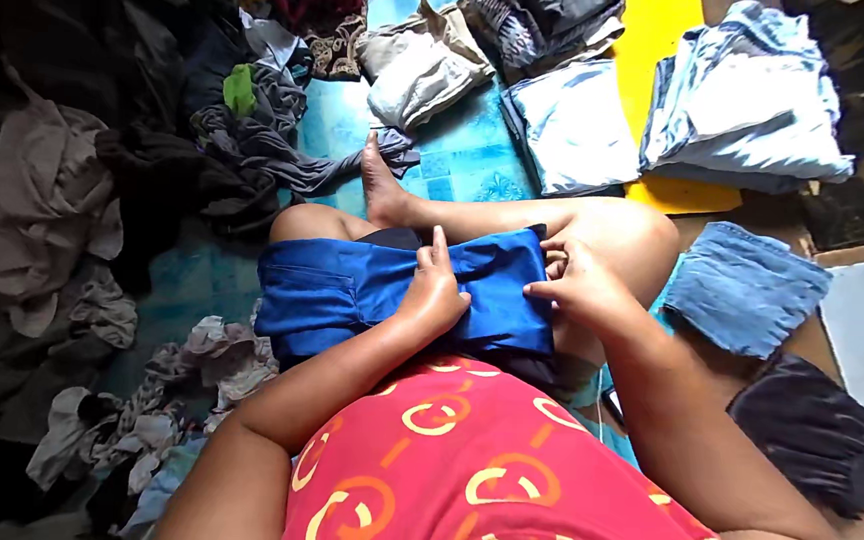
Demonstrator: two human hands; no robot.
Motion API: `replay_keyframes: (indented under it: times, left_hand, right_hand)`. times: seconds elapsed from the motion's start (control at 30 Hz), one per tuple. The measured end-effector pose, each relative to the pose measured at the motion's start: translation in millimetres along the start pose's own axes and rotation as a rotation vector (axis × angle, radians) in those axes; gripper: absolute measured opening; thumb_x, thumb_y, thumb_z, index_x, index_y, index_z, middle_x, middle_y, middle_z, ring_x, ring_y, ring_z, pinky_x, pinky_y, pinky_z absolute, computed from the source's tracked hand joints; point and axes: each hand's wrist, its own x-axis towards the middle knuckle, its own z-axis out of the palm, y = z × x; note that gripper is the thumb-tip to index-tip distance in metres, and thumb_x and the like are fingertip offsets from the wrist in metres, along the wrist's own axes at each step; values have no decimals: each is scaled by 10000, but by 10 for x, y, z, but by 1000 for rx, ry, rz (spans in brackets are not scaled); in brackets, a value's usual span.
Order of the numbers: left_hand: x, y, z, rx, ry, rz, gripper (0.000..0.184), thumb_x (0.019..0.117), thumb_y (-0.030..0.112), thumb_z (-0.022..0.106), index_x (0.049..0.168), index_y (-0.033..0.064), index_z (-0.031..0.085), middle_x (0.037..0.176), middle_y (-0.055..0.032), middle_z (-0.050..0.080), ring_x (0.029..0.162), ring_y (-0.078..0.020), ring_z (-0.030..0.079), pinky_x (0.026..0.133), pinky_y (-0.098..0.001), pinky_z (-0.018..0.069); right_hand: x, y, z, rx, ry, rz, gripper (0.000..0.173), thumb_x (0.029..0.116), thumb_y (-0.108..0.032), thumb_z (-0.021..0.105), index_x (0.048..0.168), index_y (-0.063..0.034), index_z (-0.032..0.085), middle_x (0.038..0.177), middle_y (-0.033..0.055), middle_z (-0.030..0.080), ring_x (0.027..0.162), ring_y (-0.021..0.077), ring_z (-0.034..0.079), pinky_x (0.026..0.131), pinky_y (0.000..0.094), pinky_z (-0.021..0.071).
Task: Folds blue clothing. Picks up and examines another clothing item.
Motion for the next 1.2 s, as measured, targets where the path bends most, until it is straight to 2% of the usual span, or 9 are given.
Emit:
replay_keyframes:
  times: [0.1,0.23,0.33,0.43,0.63,0.8,0.9,1.1,1.2]
  left_hand:
    - [-189,125,-193,-191,-67,21,689,905,325,774,1438,7,472,1334,-239,537,1090,-334,630,894,-486,561]
    - [-271,231,-315,-806,-459,-118,622,1025,391,598,1459,4,377,1272,-195,601,1115,-244,636,925,-456,555]
    - [-230,277,-323,-1111,-395,15,376,987,160,633,1309,45,476,972,-72,656,807,-115,651,711,-284,559]
    - [-183,313,-368,-1232,-370,122,346,958,87,623,1273,65,484,887,-44,633,742,-102,626,677,-275,550]
    - [-107,222,-441,-1284,-373,183,146,918,-19,452,984,93,519,614,5,527,484,-59,512,454,-206,451]
    - [-10,180,-462,-1329,-400,262,209,916,-39,423,960,120,551,689,37,566,585,-38,547,560,-216,485]
    - [-70,-17,-622,-1282,-351,209,329,878,-46,466,1146,112,572,861,7,645,731,-71,631,651,-264,545]
    - [-765,-1310,-1367,-1292,151,9,174,820,102,550,852,221,672,749,67,706,661,-21,664,597,-241,577]
    - [-940,-2048,-1489,-1137,273,-283,222,943,211,573,1151,149,623,937,-26,716,797,-124,703,686,-339,610]
  right_hand:
    - [-91,-118,119,447,-78,19,533,803,146,651,1295,-9,515,836,63,653,658,107,652,564,268,568]
    - [-203,-403,298,833,-282,-56,358,871,75,550,1202,-61,562,907,43,712,705,88,685,575,238,581]
    - [-269,-620,398,770,-280,-162,439,787,89,627,1195,-62,574,898,37,712,712,80,682,578,230,579]
    - [-289,-739,368,676,-268,-253,555,683,66,678,1209,-79,581,916,12,713,729,61,684,588,220,583]
    - [-328,-928,381,519,-344,-300,592,789,11,648,1325,-137,447,851,-8,677,615,87,668,573,245,605]
    - [-292,-1025,173,165,-353,-379,565,935,-277,655,1429,-154,411,783,-41,690,539,43,637,522,203,569]
    - [-211,-965,4,202,-368,-539,505,988,-337,628,1460,-202,507,730,-63,693,554,34,637,530,201,568]
    - [30,-822,85,350,-356,-424,386,1001,-181,519,1384,-132,517,812,-44,688,642,64,669,625,239,603]
    - [148,-777,578,346,-464,-155,421,1055,-193,519,1449,-75,429,971,84,693,742,159,699,676,315,609]
